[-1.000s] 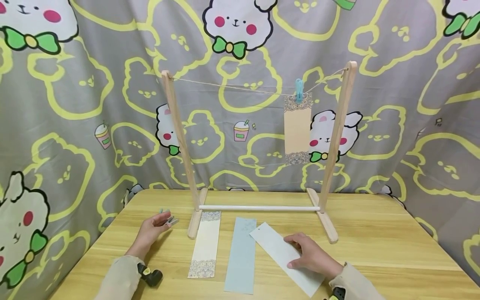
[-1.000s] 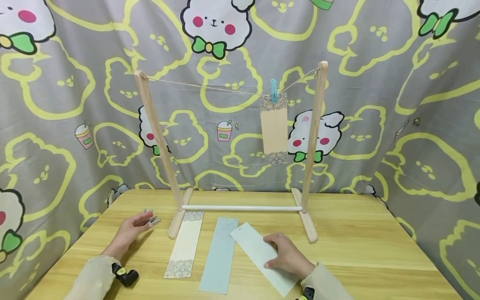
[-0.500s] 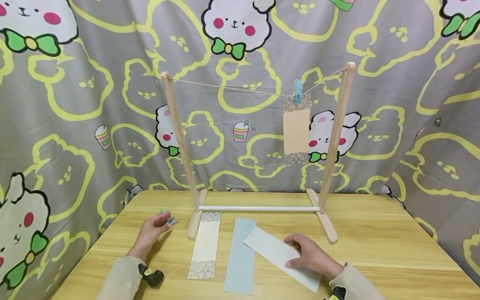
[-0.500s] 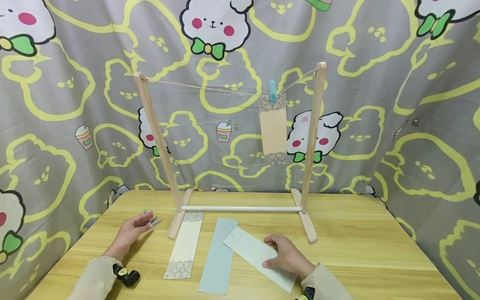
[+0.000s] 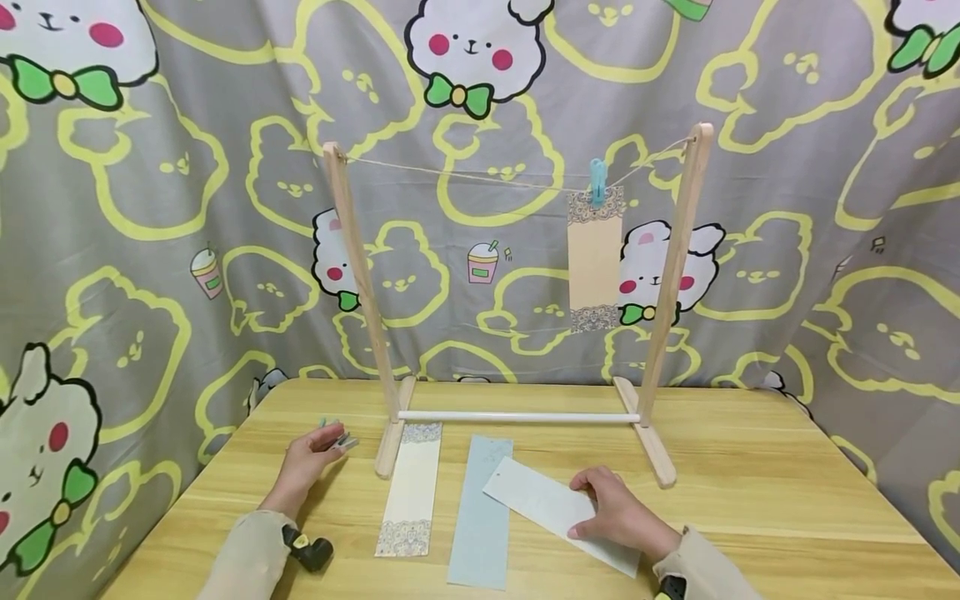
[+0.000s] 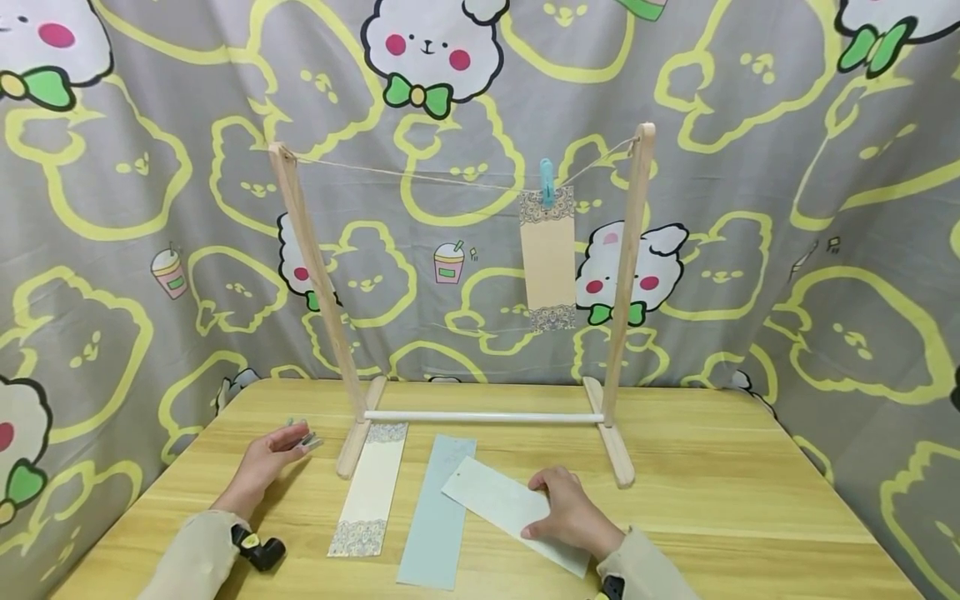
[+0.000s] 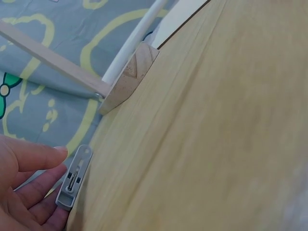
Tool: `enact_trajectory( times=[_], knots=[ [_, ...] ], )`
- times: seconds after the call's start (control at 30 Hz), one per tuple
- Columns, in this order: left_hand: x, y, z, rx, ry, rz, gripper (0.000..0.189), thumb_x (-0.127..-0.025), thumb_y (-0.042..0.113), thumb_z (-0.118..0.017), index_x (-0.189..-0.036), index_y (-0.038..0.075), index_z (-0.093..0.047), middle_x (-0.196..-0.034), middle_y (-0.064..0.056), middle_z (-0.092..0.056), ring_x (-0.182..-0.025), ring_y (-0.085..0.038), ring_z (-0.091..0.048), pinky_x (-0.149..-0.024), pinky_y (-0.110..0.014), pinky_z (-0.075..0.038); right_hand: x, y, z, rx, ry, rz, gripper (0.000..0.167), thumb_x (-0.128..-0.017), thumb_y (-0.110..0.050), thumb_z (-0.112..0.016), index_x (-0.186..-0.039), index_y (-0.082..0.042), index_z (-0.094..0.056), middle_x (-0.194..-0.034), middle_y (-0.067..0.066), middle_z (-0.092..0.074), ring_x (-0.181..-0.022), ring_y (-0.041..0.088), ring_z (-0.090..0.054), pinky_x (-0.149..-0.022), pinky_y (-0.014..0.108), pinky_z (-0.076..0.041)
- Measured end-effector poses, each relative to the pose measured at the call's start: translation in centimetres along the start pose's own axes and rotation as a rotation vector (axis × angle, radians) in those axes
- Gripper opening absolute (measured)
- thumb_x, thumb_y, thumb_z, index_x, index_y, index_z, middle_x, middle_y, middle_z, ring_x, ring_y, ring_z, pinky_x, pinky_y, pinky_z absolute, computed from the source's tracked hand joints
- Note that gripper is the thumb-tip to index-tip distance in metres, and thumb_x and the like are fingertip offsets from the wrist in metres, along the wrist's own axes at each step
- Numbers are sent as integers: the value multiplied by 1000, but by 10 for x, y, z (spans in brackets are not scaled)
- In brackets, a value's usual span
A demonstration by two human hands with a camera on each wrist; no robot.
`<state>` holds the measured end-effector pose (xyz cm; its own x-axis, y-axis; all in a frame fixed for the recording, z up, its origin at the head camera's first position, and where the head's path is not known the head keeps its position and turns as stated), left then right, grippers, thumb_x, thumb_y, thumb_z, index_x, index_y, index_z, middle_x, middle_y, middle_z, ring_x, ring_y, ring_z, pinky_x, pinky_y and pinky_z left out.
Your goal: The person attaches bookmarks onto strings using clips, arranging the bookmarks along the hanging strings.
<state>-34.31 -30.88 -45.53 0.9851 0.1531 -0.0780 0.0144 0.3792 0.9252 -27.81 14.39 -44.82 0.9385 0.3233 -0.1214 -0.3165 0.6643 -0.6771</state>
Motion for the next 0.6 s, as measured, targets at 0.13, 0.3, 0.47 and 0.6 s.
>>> enact_trajectory(
  times=[0.13,0.3,0.47,0.6],
  knots=[
    [0,1,-1,-3,0,5,44,-90,-5,-56,-132,-13,-44,-134,-30,-46,-124,-39,-45,-76,-5,-39,-1,0,0,-1,-17,-8,53,-57,-13,-89,-97,-4,-55,-95,5,-50,-89,20,-42,-75,28,-39],
    [-2,0,-2,-12,22,18,44,-90,-4,-57,-131,-12,-46,-133,-30,-47,-122,-38,-46,-75,-5,-39,-2,1,-1,-29,-52,7,53,-59,-11,-88,-94,-5,-49,-87,4,-46,-83,20,-38,-69,25,-34],
    [-4,-2,-4,-26,43,66,45,-90,1,-60,-132,-10,-47,-133,-28,-48,-122,-37,-47,-86,-16,-44,-4,2,-2,-87,-98,19,51,-63,-9,-86,-93,-4,-46,-84,4,-46,-82,19,-41,-69,23,-36],
    [-7,-2,-7,-26,54,87,47,-90,6,-62,-132,-10,-46,-134,-29,-47,-123,-39,-46,-98,-37,-44,-5,5,-1,-170,-97,13,49,-66,-6,-84,-100,0,-50,-88,5,-48,-82,18,-44,-69,22,-38]
  ],
)
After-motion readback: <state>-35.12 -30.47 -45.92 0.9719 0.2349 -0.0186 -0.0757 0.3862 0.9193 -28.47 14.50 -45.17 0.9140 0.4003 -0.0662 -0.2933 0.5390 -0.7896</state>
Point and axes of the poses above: each hand's wrist, its own x-axis away from the middle knuckle, its own z-axis out of the back of the hand, y = z × x, the point moved 5 cm from there along -x, towards the middle knuckle
